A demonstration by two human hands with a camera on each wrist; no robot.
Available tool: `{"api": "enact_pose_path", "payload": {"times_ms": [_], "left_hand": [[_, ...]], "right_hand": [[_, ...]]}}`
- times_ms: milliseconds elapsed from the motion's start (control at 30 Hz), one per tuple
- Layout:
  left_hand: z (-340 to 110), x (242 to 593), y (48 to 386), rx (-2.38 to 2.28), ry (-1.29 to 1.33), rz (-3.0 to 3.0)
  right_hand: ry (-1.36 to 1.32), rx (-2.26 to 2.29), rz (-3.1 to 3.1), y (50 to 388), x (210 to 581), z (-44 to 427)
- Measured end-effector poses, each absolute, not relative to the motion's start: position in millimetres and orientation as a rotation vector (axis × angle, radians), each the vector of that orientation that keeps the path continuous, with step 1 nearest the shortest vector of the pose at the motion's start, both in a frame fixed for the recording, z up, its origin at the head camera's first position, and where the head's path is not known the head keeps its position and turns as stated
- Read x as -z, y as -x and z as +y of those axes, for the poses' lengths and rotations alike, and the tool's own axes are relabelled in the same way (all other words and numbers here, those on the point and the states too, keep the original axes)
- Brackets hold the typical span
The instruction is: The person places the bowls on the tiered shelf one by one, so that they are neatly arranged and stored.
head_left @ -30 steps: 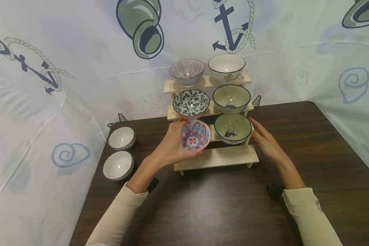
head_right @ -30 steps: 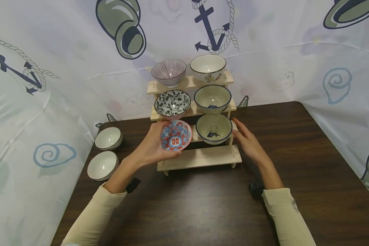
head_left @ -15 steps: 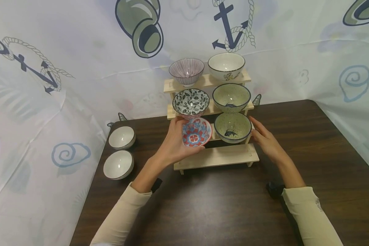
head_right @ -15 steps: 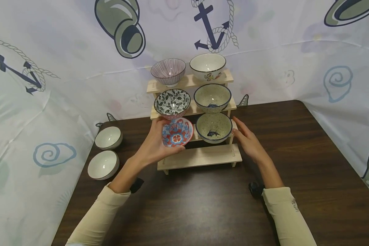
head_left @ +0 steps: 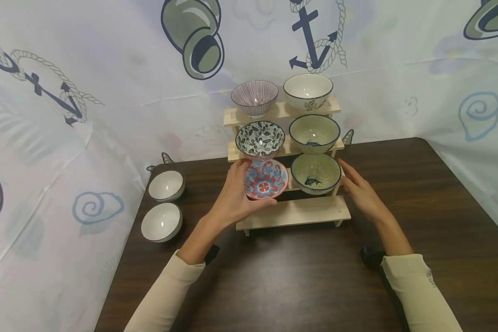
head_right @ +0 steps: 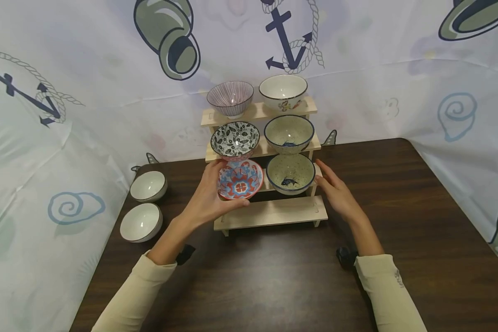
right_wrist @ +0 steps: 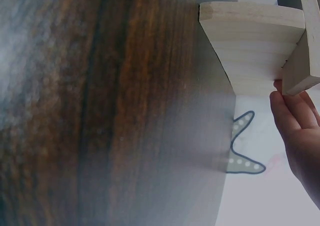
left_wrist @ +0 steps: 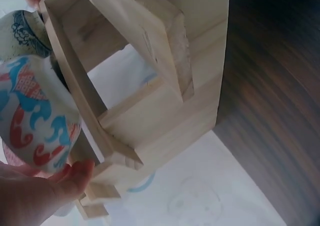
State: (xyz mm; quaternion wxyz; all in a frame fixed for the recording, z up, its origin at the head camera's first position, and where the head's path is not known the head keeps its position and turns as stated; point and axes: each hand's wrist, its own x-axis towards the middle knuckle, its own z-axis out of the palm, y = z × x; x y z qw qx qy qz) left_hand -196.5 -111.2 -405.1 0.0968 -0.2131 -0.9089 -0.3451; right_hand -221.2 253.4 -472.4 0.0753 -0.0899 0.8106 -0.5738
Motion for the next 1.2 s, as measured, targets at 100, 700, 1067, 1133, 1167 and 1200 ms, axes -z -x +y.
{"api": "enact_pose_path", "payload": {"times_ms": [100,700,1067,1133,1167,1200], "left_hand": [[-118,404,193,1.021,0.615,-2.697],[-147,394,166,0.869,0.518,-2.852],[-164,391,155,0.810,0.472,-2.851],[-168,391,153,0.806,0.454,-2.854],[-170,391,152,0.804,0.444,-2.857],[-171,390,151,0.805,0.437,-2.858]], "right_hand": [[0.276,1.727,2.428,221,474,253],[0.264,1.756,2.400,221,472,253],[0.262,1.747,2.405,221,473,253],[0.260,1.746,2.408,221,474,253],[0.260,1.745,2.409,221,474,253],[0.261,1.746,2.408,221,473,253]]}}
